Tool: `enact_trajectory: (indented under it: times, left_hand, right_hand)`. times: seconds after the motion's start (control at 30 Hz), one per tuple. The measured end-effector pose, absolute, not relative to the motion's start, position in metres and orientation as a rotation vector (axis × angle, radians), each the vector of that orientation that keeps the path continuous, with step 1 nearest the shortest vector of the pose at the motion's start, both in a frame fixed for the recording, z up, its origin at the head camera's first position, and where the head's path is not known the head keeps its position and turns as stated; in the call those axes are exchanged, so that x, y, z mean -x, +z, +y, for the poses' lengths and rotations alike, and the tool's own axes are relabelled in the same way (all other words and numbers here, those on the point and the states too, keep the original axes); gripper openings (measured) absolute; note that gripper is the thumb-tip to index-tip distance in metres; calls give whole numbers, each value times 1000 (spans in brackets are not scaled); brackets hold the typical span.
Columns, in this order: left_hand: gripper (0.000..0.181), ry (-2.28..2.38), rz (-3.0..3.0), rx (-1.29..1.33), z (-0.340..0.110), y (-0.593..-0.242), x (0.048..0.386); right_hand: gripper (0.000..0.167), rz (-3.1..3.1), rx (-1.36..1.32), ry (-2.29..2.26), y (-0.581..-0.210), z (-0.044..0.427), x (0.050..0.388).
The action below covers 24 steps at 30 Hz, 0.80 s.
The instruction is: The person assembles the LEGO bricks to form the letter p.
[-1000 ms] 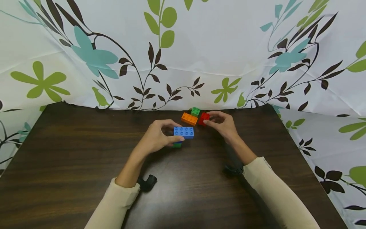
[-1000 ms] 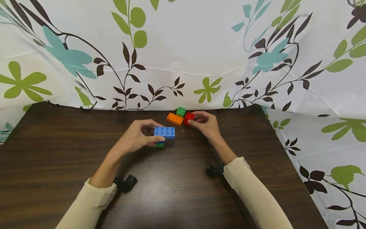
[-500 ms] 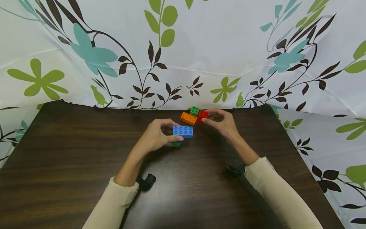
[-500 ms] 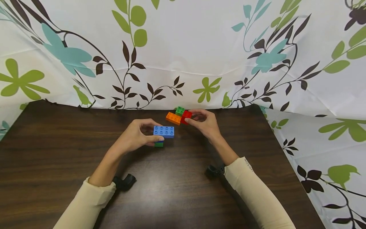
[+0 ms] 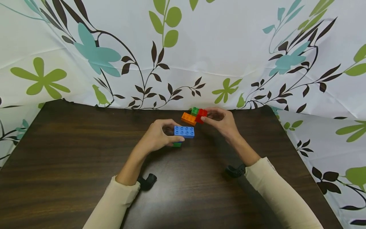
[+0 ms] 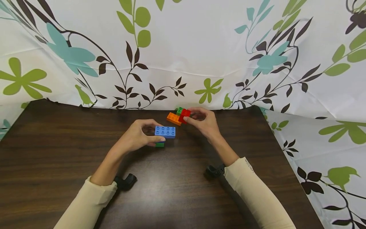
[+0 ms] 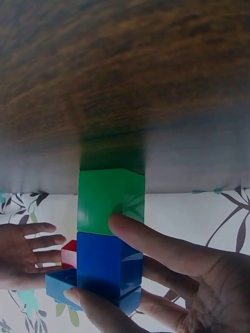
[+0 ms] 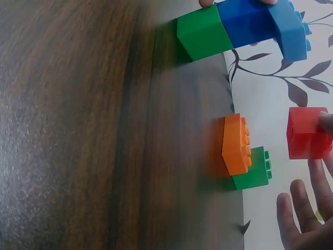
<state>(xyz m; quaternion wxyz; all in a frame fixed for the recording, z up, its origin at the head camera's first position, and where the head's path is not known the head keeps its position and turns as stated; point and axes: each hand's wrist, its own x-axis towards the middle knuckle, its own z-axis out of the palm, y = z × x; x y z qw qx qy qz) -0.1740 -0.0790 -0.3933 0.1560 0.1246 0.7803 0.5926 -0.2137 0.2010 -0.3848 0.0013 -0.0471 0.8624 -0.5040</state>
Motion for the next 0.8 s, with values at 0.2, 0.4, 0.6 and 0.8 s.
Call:
enact_trajectory:
  times: [0.2,0.4,0.6,0.8]
  left_hand:
    - [36,1688,2245,-363,-78,-393,174]
    - [35,1691,2234,-366,-80,-394,174]
    - [36,1694,2227,-347,-80,-395,174]
    - [36,1679,2241,-342,-79,-394,174]
  right_hand:
    - [42,2682,149,-1594,-379,198,212]
    - [41,2655,159,-1612,-372,190,209]
    - [40,2623,198,-1632,-367,182,206]
    - [40,2593,201,-1659,-362,176,203]
